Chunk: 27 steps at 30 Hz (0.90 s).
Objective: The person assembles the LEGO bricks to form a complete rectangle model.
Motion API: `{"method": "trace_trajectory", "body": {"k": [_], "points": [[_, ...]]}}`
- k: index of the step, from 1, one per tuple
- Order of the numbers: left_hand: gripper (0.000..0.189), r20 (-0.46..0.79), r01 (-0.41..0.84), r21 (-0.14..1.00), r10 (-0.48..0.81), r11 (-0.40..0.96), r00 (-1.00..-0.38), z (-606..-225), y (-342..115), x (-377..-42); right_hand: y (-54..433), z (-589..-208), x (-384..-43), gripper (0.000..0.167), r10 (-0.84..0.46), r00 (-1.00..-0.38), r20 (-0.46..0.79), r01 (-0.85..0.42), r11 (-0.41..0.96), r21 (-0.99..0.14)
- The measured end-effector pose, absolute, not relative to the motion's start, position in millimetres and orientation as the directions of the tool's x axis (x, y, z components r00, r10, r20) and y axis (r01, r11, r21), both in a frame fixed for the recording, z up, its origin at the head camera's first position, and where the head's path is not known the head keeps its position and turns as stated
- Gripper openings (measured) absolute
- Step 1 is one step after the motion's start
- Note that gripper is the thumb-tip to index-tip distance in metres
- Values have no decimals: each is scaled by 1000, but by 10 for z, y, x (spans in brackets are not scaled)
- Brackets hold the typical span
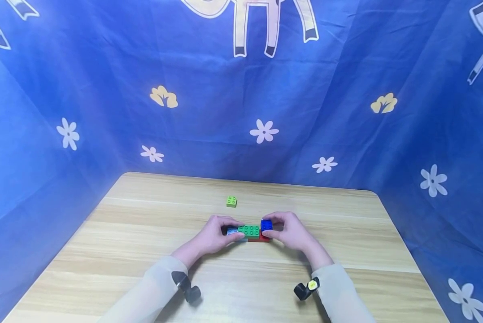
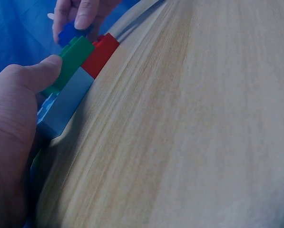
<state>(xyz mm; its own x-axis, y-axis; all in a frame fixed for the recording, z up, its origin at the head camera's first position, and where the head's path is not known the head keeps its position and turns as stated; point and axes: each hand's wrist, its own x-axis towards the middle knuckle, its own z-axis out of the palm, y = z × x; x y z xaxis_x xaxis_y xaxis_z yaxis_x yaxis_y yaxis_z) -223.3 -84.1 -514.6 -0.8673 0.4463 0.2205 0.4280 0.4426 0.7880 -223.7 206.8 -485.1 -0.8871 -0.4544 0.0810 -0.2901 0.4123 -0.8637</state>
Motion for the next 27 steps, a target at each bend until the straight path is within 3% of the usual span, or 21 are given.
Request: {"method": "trace_trajectory", "body": {"k": [12, 27], "points": [[35, 236, 442, 786, 451, 433, -861, -5147, -845, -2234, 2051, -4952, -2215, 36, -493, -857, 152, -377, 396, -837], [34, 232, 437, 789, 448, 433, -863, -5151, -840, -2229, 2032, -4983, -2180, 37, -485, -867, 112, -343, 419, -841]]}}
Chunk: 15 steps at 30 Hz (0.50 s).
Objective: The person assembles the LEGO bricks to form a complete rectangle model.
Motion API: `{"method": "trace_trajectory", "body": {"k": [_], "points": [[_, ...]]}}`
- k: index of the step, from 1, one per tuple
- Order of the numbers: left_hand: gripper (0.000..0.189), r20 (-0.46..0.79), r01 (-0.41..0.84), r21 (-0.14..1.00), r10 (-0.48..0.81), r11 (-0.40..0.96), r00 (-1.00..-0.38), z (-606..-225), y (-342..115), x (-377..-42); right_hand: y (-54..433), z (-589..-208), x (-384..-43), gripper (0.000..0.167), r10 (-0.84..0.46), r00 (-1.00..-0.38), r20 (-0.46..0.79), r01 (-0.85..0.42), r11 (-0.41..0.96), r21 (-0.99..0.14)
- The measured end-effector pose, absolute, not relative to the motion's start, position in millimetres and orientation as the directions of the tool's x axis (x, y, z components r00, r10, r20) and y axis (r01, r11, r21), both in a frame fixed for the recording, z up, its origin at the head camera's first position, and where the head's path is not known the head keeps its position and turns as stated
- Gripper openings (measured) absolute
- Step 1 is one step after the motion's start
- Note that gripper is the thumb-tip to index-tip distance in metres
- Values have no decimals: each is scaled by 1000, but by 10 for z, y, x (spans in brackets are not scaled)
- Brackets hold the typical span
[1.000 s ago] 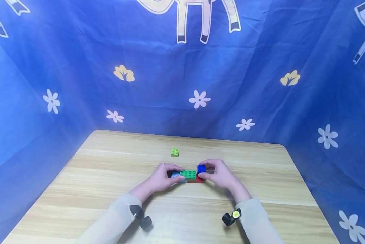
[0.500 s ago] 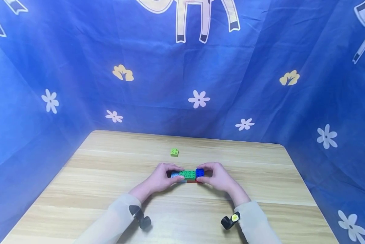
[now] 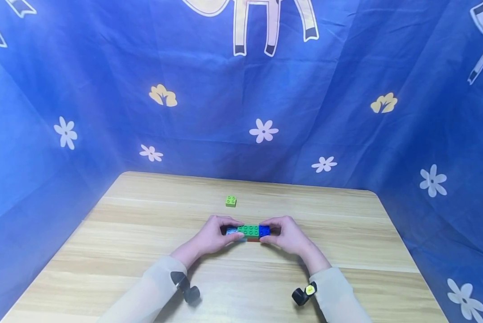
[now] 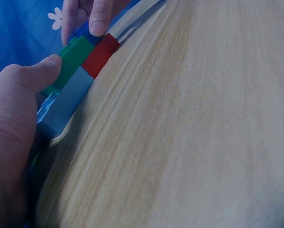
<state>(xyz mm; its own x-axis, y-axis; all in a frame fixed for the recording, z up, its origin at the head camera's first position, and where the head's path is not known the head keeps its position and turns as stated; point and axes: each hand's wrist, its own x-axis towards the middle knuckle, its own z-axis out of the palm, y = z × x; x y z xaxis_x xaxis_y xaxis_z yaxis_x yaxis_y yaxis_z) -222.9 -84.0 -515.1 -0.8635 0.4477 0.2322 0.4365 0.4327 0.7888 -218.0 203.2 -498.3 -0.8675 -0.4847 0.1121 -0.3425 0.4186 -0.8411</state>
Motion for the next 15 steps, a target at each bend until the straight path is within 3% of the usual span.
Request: {"method": "trace_trajectory", "body": {"k": [15], "points": [[33, 237, 446, 782, 455, 435, -858, -5169, -839, -2254, 2011, -4984, -2176, 32, -448, -887, 110, -342, 479, -809]]}}
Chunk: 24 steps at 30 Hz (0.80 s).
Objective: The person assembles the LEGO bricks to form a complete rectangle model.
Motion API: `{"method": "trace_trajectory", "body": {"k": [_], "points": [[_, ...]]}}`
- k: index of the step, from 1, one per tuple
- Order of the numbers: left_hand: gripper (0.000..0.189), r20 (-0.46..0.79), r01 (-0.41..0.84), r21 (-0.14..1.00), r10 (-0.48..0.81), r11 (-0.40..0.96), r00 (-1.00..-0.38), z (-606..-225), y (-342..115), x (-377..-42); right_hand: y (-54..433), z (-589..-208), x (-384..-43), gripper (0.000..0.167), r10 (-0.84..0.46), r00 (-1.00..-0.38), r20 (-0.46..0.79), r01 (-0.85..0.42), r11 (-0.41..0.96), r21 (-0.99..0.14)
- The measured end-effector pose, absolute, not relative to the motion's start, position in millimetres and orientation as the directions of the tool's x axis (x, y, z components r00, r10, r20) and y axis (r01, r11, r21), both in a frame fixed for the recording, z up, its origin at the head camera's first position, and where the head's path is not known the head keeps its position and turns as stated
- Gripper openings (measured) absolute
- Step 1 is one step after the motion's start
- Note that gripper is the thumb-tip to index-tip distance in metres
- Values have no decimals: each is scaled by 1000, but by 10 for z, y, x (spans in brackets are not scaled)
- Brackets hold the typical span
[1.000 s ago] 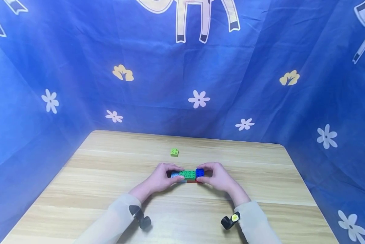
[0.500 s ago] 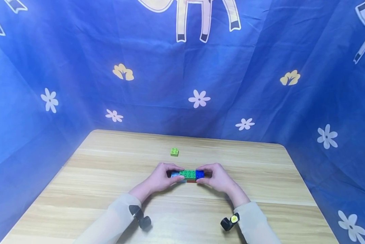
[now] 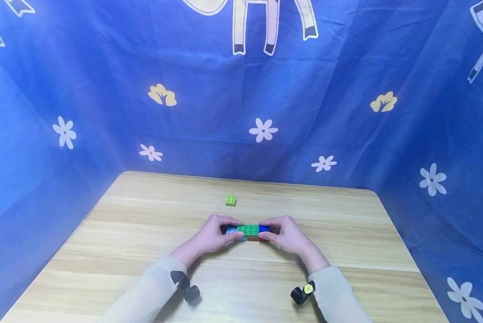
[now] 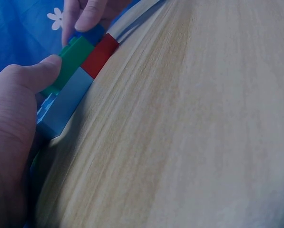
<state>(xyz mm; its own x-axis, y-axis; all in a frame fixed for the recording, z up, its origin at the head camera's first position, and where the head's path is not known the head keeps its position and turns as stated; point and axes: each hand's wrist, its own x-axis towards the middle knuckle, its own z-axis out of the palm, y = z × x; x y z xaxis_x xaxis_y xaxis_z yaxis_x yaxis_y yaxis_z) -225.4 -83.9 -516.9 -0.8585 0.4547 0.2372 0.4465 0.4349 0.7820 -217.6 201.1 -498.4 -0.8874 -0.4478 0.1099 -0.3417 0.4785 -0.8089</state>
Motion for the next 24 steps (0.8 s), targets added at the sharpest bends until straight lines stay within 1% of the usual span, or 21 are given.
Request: {"method": "trace_trajectory", "body": {"k": [9, 16, 20, 24], "points": [[34, 244, 454, 778, 457, 434, -855, -5164, -840, -2263, 2014, -5049, -2163, 32, -419, -901, 109, -322, 478, -817], [35, 235, 450, 776, 458, 443, -857, -5138, -846, -2267, 1999, -5004, -2169, 32, -436, -891, 124, -344, 473, -811], [35, 234, 448, 773, 455, 449, -859, -5141, -844, -2264, 2002, -4972, -2190, 32, -457, -883, 104, -344, 480, -807], [36, 239, 457, 769, 461, 448, -854, -5141, -836, -2245, 2020, -4980, -2197, 33, -464, -883, 71, -317, 477, -820]]}}
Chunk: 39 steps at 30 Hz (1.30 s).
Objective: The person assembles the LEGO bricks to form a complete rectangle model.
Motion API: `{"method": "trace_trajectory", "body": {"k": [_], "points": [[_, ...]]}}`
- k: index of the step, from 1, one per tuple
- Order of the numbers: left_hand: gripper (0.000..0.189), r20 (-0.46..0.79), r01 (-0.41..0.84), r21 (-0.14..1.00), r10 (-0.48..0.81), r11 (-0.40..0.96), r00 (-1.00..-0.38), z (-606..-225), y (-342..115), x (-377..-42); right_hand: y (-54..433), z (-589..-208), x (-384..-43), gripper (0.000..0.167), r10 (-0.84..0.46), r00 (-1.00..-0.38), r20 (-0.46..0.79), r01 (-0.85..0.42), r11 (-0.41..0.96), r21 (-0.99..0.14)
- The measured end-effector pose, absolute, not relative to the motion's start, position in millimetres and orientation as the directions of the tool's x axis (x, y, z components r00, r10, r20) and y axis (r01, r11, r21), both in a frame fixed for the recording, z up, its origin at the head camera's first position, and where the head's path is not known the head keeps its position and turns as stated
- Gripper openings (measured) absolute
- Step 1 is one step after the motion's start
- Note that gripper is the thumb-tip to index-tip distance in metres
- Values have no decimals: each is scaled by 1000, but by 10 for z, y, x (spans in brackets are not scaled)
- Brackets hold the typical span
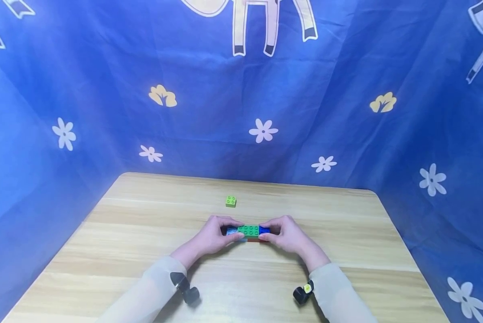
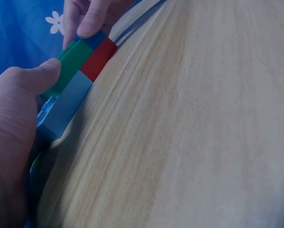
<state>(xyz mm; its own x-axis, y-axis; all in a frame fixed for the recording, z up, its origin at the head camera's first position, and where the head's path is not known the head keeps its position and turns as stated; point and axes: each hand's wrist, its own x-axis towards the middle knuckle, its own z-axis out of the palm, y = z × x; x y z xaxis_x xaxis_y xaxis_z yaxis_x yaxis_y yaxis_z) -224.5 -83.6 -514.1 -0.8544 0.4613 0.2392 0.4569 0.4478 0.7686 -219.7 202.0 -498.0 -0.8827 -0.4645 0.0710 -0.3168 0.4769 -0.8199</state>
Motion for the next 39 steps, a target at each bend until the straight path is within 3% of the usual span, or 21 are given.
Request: {"method": "trace_trajectory", "body": {"k": [10, 26, 39], "points": [[37, 218, 444, 776, 471, 448, -855, -5137, -801, -2222, 2072, -5007, -2191, 36, -472, -882, 10, -255, 458, -852], [35, 207, 485, 739, 528, 467, -824, -5059, -822, -2314, 2063, -4982, -2195, 36, -462, -887, 23, -243, 423, -873], [48, 116, 418, 797, 570, 436, -814, -5026, -886, -2371, 2034, -5025, -2189, 36, -449, -893, 38, -252, 429, -867]]}}
